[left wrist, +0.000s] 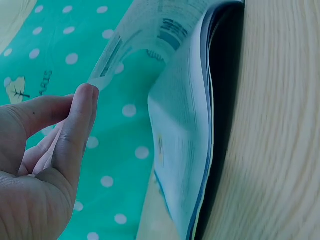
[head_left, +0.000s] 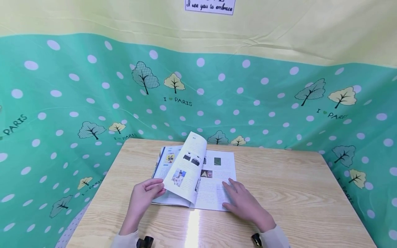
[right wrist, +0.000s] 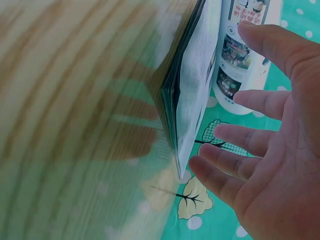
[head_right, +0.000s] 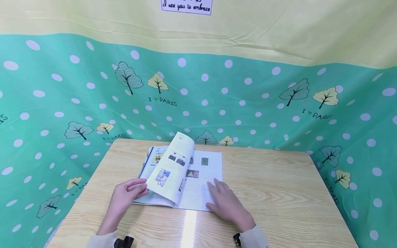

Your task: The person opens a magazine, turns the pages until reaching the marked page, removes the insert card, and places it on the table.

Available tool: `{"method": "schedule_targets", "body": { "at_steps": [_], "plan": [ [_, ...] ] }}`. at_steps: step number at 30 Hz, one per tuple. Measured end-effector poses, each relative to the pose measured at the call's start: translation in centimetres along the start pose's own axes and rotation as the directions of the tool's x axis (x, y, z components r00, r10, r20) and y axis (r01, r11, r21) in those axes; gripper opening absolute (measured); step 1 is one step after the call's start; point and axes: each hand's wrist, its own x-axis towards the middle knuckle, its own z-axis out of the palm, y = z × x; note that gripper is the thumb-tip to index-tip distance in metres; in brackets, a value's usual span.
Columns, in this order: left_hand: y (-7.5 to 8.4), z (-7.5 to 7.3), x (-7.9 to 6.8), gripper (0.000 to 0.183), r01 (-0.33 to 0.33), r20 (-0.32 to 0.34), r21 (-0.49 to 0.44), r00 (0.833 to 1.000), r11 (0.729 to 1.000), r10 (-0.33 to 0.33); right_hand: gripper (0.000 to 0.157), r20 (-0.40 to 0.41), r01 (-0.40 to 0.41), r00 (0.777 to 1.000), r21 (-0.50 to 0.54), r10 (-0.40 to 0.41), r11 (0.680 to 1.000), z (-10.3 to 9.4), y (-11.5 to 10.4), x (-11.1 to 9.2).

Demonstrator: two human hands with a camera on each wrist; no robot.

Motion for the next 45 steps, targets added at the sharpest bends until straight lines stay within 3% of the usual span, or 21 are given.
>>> {"method": "schedule_targets", "body": {
  "at_steps": [8, 19, 28, 34, 45],
  "plan": [
    [-0.1, -1.3, -0.2, 0.026, 0.031, -0.034, 0.041, 0.999, 0.999, -0.029, 0.076, 0.003, -0.001, 1.000, 0.018, 0.000, 1.000, -0.1, 0.5, -0.3],
    [-0.8, -2.8, -0.3, 0.029, 0.018, -0.071, 0.056, 0.997, 0.998, -0.014, 0.082, 0.017, 0.015, 1.000, 0.048, -0.016, 0.999, -0.1, 0.7, -0.7],
    [-1.6, -4.1, -0.4, 0.031, 0.051, -0.100, 0.151, 0.994, 0.987, -0.036, 0.086, 0.059, 0.029, 0.998, 0.065, -0.033, 0.997, 0.2, 0.9, -0.8],
    [-2.2, -4.7, -0.2, 0.031, 0.100, -0.124, 0.197, 0.989, 0.975, -0.077, 0.083, 0.059, 0.046, 0.997, 0.050, -0.049, 0.998, 0.4, 1.0, -0.7],
    [-3.1, -5.5, 0.1, 0.031, 0.117, -0.125, 0.238, 0.988, 0.964, -0.089, 0.073, 0.074, 0.041, 0.996, 0.037, -0.043, 0.998, 0.2, 0.9, -0.7]
  ]
}}
